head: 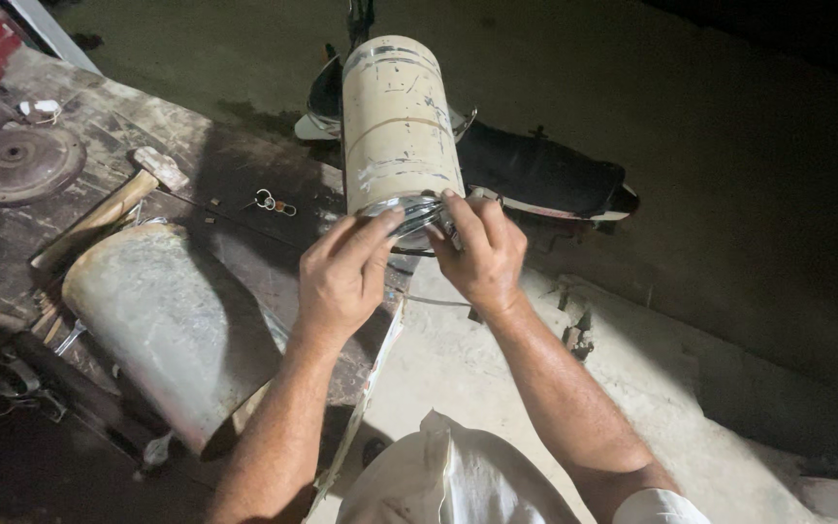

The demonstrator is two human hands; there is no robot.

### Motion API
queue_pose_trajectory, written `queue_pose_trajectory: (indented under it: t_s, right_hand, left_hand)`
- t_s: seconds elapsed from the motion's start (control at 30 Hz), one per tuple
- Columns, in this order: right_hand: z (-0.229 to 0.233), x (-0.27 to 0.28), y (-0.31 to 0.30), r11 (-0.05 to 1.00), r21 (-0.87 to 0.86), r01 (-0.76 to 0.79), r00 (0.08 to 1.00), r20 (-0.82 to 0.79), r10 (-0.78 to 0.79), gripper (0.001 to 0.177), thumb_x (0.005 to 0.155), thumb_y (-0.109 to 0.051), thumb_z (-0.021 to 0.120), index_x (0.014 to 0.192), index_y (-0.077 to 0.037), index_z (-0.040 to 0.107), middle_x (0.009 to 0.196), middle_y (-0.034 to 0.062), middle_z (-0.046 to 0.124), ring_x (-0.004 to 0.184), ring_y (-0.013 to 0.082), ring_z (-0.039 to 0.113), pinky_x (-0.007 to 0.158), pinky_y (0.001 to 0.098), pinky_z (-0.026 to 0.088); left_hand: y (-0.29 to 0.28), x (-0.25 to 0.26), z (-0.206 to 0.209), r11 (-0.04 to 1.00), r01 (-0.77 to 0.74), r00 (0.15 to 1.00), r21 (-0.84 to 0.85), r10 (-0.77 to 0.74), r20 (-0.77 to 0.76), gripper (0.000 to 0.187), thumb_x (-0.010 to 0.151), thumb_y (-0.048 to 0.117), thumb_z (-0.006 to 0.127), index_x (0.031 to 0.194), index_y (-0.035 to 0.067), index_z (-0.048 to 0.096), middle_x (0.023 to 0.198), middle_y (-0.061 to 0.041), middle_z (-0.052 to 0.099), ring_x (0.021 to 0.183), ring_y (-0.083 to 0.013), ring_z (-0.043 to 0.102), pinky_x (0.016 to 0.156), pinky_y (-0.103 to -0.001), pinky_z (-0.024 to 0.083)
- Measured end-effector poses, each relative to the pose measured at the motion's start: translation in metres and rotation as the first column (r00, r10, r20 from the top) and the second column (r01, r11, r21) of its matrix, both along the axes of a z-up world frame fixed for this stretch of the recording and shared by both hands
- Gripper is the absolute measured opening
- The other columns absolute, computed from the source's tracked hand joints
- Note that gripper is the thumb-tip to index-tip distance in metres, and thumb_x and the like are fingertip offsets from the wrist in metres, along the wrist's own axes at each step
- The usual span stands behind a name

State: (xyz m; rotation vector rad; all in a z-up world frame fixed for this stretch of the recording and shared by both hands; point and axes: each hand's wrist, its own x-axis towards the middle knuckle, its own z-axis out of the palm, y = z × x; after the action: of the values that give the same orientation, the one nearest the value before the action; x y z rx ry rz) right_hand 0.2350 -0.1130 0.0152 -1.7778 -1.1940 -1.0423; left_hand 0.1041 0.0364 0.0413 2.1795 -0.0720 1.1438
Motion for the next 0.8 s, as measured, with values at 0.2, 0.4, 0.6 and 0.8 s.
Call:
queue_pose_trajectory:
  t_s: [0.2, 0.4, 0.6, 0.8]
  right_hand:
    - [0.011, 0.001, -0.002, 0.998, -0.055, -0.04, 0.999, 0.019, 0.041, 0.054, 0.08, -0.011, 0.094, 0.129, -0.011, 0.071, 0.101, 0.0069, 0.06, 0.082, 0.0212, 0.062, 0.064, 0.0349, 0.052]
    - [0.014, -0.002, -0.001, 0.999, -0.05, 0.018, 0.992, 0.125, -0.011, 0.055, 0.08, -0.012, 0.092, 0.13, -0.012, 0.069, 0.118, 0.0131, 0.058, 0.104, 0.0312, 0.057, 0.082, 0.0421, 0.053]
    - [0.011, -0.005, 0.0, 0.997, -0.08, 0.003, 0.991, 0.131, 0.007, 0.06, 0.073, -0.003, 0.088, 0.129, -0.01, 0.071, 0.116, 0.0135, 0.058, 0.101, 0.0304, 0.055, 0.081, 0.0435, 0.05]
    - [0.006, 0.008, -0.003, 0.995, -0.067, -0.077, 0.994, 0.066, 0.082, 0.05, 0.073, -0.002, 0.091, 0.119, -0.01, 0.072, 0.103, 0.0092, 0.058, 0.088, 0.0254, 0.058, 0.07, 0.0387, 0.048]
  left_hand:
    - [0.004, -0.005, -0.008, 0.95, -0.164, 0.986, 0.265, 0.15, 0.073, 0.048, 0.092, 0.016, 0.083, 0.137, 0.018, 0.067, 0.118, -0.011, 0.062, 0.093, -0.0275, 0.062, 0.08, -0.042, 0.054]
    - [0.005, 0.004, -0.03, 0.853, -0.326, 0.945, 0.408, 0.278, 0.174, 0.055, 0.094, 0.019, 0.082, 0.145, 0.017, 0.06, 0.132, -0.01, 0.058, 0.11, -0.0332, 0.061, 0.091, -0.048, 0.05]
    - [0.008, 0.016, -0.048, 0.816, -0.397, 0.916, 0.421, 0.325, 0.234, 0.05, 0.096, 0.02, 0.083, 0.142, 0.016, 0.064, 0.12, -0.009, 0.056, 0.101, -0.0268, 0.055, 0.083, -0.047, 0.048]
    - [0.002, 0.03, -0.064, 0.815, -0.496, 0.861, 0.299, 0.415, 0.295, 0.049, 0.097, 0.033, 0.084, 0.141, 0.02, 0.066, 0.111, -0.006, 0.05, 0.096, -0.0267, 0.051, 0.081, -0.04, 0.051]
